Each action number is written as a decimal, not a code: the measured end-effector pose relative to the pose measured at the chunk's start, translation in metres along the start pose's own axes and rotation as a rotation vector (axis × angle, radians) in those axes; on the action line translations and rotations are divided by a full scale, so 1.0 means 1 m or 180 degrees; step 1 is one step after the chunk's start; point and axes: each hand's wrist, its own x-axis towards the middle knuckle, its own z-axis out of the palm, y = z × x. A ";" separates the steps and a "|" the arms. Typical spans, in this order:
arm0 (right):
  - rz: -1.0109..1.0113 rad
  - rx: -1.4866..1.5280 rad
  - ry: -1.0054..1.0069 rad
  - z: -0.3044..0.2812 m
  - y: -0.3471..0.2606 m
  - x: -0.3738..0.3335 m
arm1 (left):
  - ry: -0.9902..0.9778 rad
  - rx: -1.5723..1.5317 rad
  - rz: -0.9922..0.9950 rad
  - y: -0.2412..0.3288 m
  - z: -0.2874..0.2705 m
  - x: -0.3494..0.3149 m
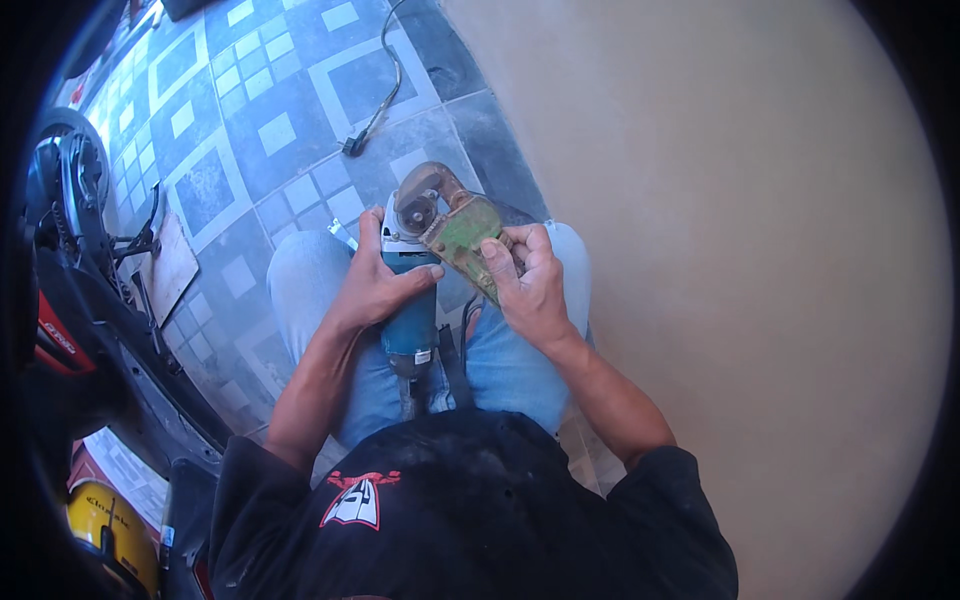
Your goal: The person holds an angle grinder between their legs and uses a pipe wrench to loosen the arbor nut and remove the inner flange from the tool's spindle.
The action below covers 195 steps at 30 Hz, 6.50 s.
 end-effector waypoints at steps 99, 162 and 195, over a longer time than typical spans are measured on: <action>-0.1835 -0.2163 -0.2276 -0.051 -0.102 0.114 | -0.0502 -0.0867 -0.0282 0.008 0.013 -0.001; 0.1196 0.0177 -0.0433 -0.014 -0.015 0.002 | 0.0699 0.1122 -0.0224 -0.009 0.011 -0.004; 0.2653 0.3058 -0.0581 0.072 -0.003 -0.035 | 0.1903 0.2421 0.0558 0.015 0.011 -0.018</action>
